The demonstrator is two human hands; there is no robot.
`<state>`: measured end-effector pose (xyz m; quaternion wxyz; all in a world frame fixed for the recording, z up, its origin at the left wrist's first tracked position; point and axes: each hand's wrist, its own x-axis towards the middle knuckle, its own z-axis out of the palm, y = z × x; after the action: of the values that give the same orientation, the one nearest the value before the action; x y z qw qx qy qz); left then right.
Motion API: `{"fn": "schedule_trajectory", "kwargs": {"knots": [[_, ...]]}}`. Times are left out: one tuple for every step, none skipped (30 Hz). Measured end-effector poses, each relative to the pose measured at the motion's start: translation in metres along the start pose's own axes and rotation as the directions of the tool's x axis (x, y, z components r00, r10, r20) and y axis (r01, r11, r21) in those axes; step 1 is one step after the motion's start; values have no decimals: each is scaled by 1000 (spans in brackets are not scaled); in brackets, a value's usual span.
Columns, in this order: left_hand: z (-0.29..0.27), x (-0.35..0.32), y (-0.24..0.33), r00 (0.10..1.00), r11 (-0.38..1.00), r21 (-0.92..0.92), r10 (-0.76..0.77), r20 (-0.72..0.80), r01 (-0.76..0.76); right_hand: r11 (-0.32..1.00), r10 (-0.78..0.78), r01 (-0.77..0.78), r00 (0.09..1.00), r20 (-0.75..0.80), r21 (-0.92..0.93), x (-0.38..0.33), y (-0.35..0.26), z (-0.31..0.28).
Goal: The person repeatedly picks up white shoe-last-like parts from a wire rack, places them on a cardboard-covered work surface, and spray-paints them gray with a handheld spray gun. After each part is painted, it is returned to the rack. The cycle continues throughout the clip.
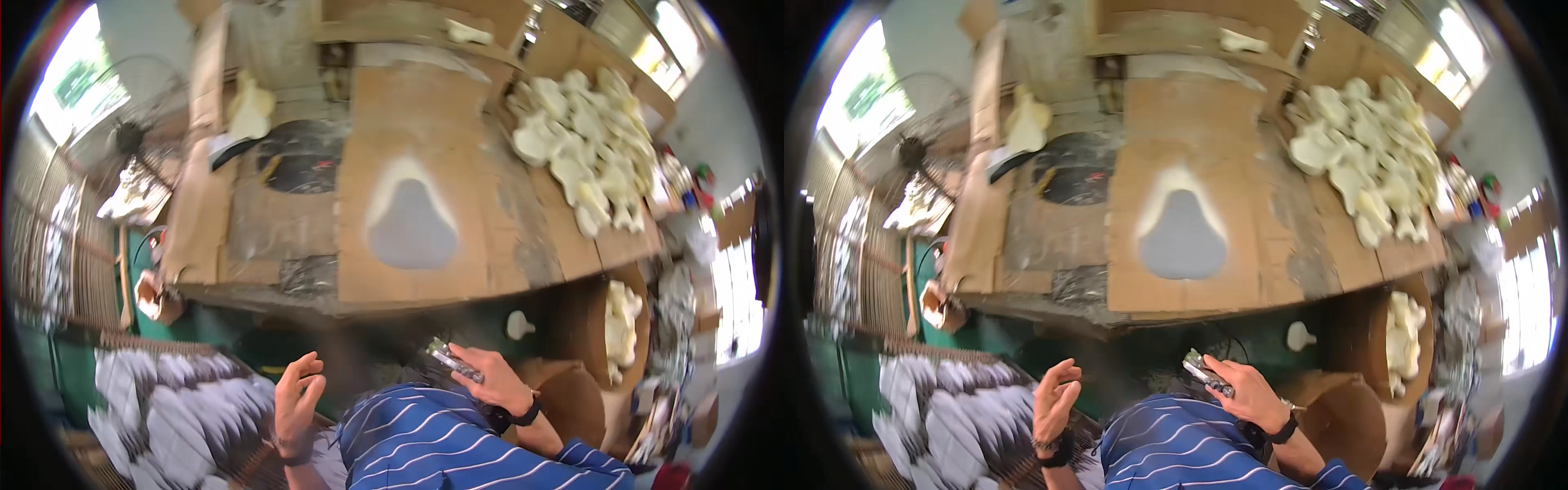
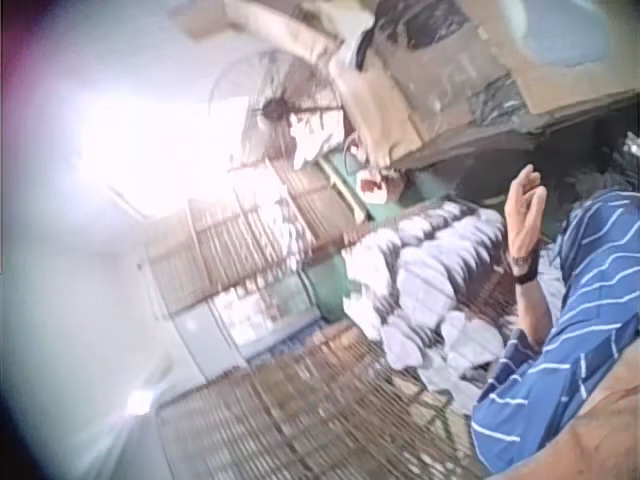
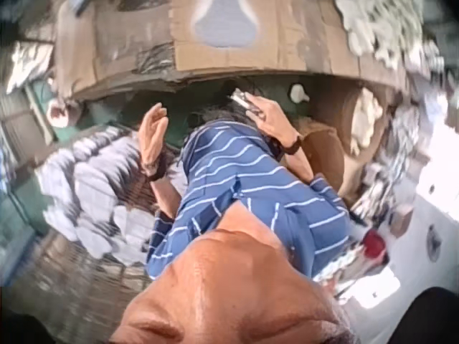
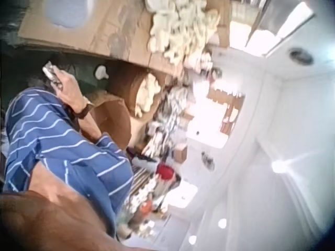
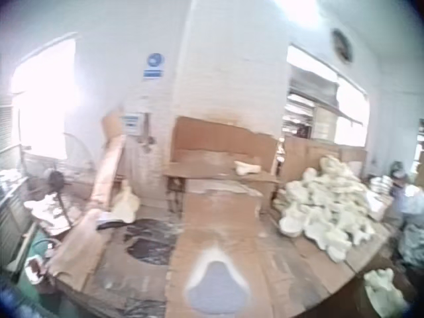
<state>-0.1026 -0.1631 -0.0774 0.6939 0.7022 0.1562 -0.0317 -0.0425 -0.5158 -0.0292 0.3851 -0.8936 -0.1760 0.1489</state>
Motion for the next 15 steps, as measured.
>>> {"fn": "schedule_trajectory", "kwargs": {"knots": [[14, 18, -24, 993, 993, 16, -113, 20, 113, 999, 35, -35, 998, -50, 1, -12, -1, -15], [14, 34, -79, 996, 993, 84, -89, 32, 86, 999, 49, -48, 994, -94, 3, -25, -4, -24], [4, 47, -136, 995, 970, 227, -97, 15, 91, 996, 88, -87, 991, -103, 14, -29, -7, -33], [-1, 56, -181, 986, 911, 382, -166, -11, 157, 997, 71, -69, 984, -164, 17, -32, -7, -40], [-9, 61, -225, 972, 823, 524, -227, -53, 221, 998, 62, -63, 979, -195, 4, -33, -7, -46], [-22, 62, -278, 957, 787, 555, -281, -65, 269, 999, 51, -54, 973, -224, -7, -33, -6, -53], [-35, 58, -322, 938, 749, 581, -337, -80, 319, 998, 53, -59, 963, -263, -14, -32, -7, -59], [-43, 48, -350, 863, 765, 421, -494, -102, 488, 995, 85, -96, 955, -283, -26, -27, -15, -68], [-49, 38, -370, 766, 730, 249, -635, -94, 636, 997, 73, -77, 932, -354, 4, -26, -12, -71], [-51, 29, -377, 650, 646, 75, -758, -52, 760, 998, 68, -63, 902, -427, 26, -25, -11, -75], [-56, 19, -383, 606, 606, -10, -795, 4, 795, 995, 99, -89, 879, -467, 44, -24, -14, -80], [-56, 10, -387, 580, 572, -143, -814, 20, 808, 994, 108, -85, 862, -496, 69, -21, -15, -84], [-56, 0, -391, 554, 525, -274, -832, 37, 806, 993, 114, -94, 874, -472, 65, -22, -12, -87], [-56, -13, -395, 530, 467, -401, -846, 56, 788, 993, 118, -102, 887, -447, 60, -23, -9, -91], [-56, -17, -398, 547, 369, -560, -815, 188, 742, 991, 135, -127, 918, -372, 48, -23, -7, -96]]}}
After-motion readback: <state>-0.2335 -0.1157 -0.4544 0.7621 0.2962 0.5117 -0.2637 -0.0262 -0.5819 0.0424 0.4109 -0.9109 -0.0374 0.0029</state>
